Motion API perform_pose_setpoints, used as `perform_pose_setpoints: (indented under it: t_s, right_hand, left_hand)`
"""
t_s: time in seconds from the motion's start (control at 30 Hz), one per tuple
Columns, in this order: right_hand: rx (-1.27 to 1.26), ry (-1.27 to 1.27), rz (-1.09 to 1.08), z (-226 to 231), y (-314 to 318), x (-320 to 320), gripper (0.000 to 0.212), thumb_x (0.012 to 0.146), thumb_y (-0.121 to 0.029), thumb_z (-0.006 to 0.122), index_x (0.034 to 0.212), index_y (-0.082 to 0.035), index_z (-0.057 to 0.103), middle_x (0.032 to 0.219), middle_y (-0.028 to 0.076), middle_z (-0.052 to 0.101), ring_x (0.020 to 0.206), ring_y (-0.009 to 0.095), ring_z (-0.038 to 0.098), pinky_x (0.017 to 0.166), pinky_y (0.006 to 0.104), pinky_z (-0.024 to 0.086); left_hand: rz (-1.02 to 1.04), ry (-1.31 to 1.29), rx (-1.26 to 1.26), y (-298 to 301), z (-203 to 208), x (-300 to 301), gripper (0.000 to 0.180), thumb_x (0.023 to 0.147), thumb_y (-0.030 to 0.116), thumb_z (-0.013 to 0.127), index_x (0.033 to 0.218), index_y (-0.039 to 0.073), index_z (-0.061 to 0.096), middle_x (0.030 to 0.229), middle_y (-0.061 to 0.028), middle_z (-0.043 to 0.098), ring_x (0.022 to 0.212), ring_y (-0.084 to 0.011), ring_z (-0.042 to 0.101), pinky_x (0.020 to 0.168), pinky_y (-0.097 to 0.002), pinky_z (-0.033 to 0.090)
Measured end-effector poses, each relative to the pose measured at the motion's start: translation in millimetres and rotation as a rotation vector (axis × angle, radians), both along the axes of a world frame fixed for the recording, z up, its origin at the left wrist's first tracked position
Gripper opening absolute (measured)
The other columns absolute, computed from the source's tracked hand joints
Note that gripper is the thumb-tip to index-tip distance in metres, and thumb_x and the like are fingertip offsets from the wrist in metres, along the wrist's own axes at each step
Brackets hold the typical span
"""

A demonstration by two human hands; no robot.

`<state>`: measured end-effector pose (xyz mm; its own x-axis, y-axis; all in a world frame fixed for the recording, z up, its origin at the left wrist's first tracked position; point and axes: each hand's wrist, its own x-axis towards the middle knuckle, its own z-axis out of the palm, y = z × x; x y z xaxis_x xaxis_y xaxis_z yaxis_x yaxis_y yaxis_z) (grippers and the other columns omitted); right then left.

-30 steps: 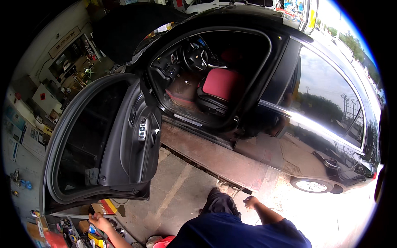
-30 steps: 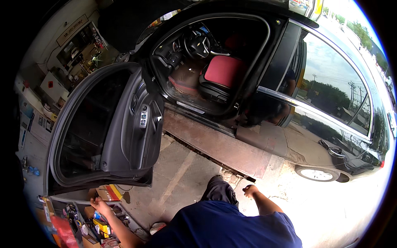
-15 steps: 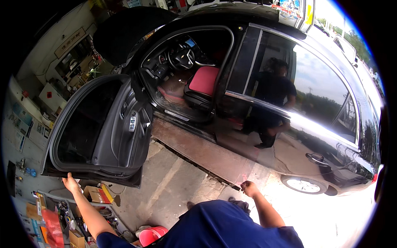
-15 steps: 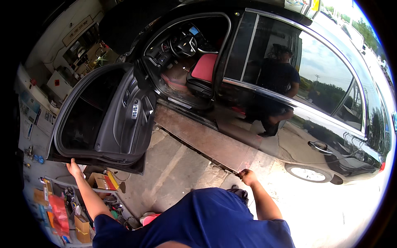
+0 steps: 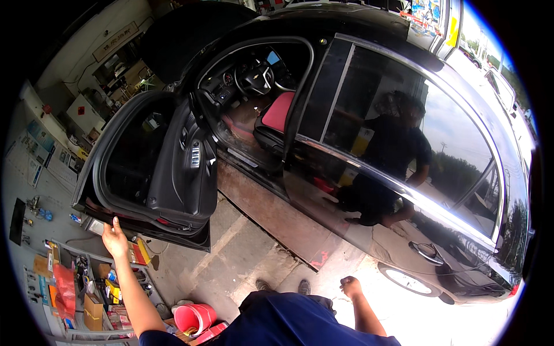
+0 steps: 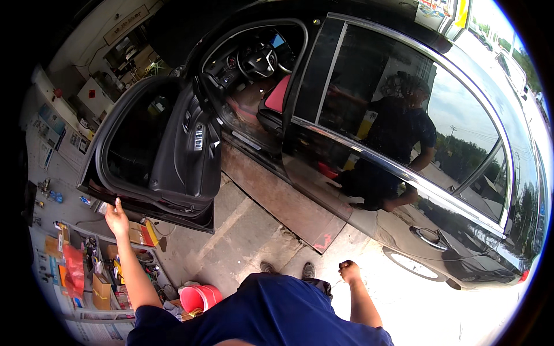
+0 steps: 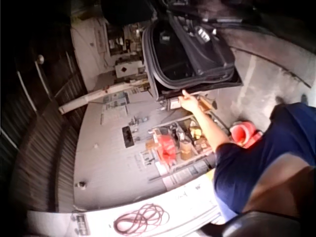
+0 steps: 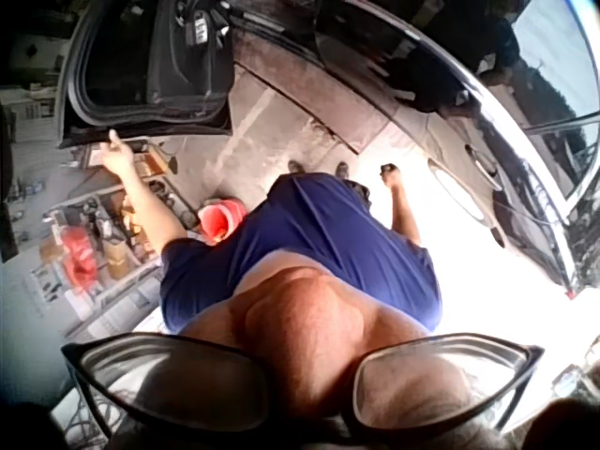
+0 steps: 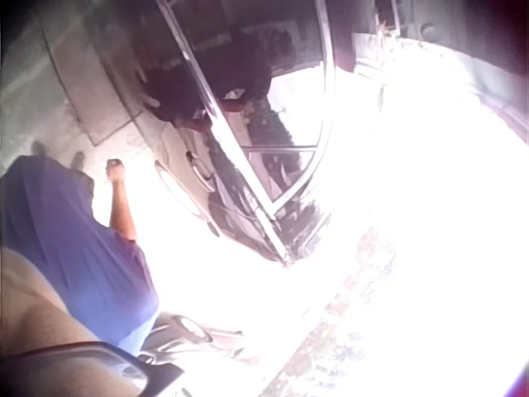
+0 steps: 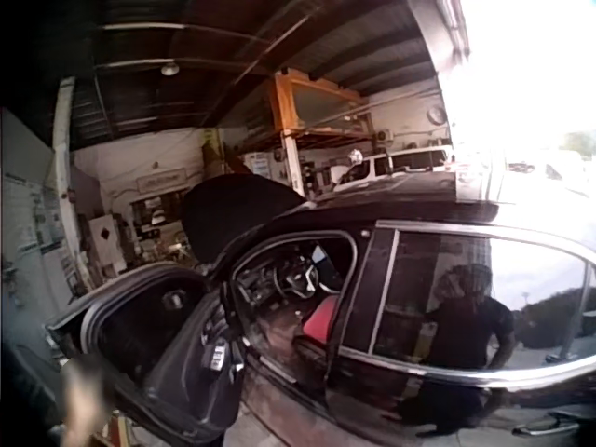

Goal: The person pours engine oil from a red container into the engine of a car with the hood open. They then use a dipstick to check the oil level, wiping it with a paper towel between checks. Finally, they close the oil cap and enter the car to start the engine.

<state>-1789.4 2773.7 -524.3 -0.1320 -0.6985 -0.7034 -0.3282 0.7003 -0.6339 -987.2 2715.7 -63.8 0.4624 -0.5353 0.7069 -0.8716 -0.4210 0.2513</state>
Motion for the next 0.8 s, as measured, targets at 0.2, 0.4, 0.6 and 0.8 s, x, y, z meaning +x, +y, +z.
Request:
perform_pose_setpoints:
  t_s: [0.2,0.4,0.6,0.8]
  right_hand:
    - [-0.117,-0.134,-0.007,25,-55,19,0.025,0.106,-0.021,0.065,0.112,0.002,0.072,0.091,0.015,0.078,0.068,0.019,0.069,0.064,0.0334,0.056]
    - [-0.041,-0.101,0.08,29,-39,18,0.026,0.104,-0.022,0.067,0.113,0.001,0.073,0.093,0.015,0.079,0.068,0.019,0.068,0.063,0.0341,0.056]
    - [0.022,-0.085,0.067,15,-5,9,0.023,0.101,-0.017,0.065,0.11,0.002,0.073,0.093,0.016,0.079,0.068,0.019,0.068,0.063,0.0341,0.057]
    - [0.034,-0.08,0.039,7,13,-1,0.021,0.099,-0.016,0.066,0.108,0.002,0.073,0.093,0.015,0.079,0.067,0.019,0.068,0.06,0.0342,0.056]
  left_hand:
    - [-0.149,0.004,0.051,-27,16,-76,0.029,0.108,0.024,0.065,0.119,-0.003,0.069,0.101,-0.0264,0.075,0.096,-0.0475,0.072,0.084,-0.0494,0.056]
    - [-0.203,-0.057,0.027,-43,15,-109,0.025,0.108,0.022,0.066,0.11,-0.002,0.068,0.096,-0.0267,0.073,0.09,-0.0477,0.071,0.079,-0.0496,0.056]
    - [-0.273,-0.064,-0.008,-48,19,-125,0.029,0.107,0.021,0.066,0.128,0.002,0.07,0.103,-0.0261,0.075,0.096,-0.0466,0.073,0.083,-0.0489,0.058]
    - [-0.195,-0.052,0.029,-49,18,-134,0.031,0.107,0.023,0.066,0.128,0.002,0.068,0.101,-0.0268,0.075,0.096,-0.0473,0.072,0.083,-0.0518,0.057]
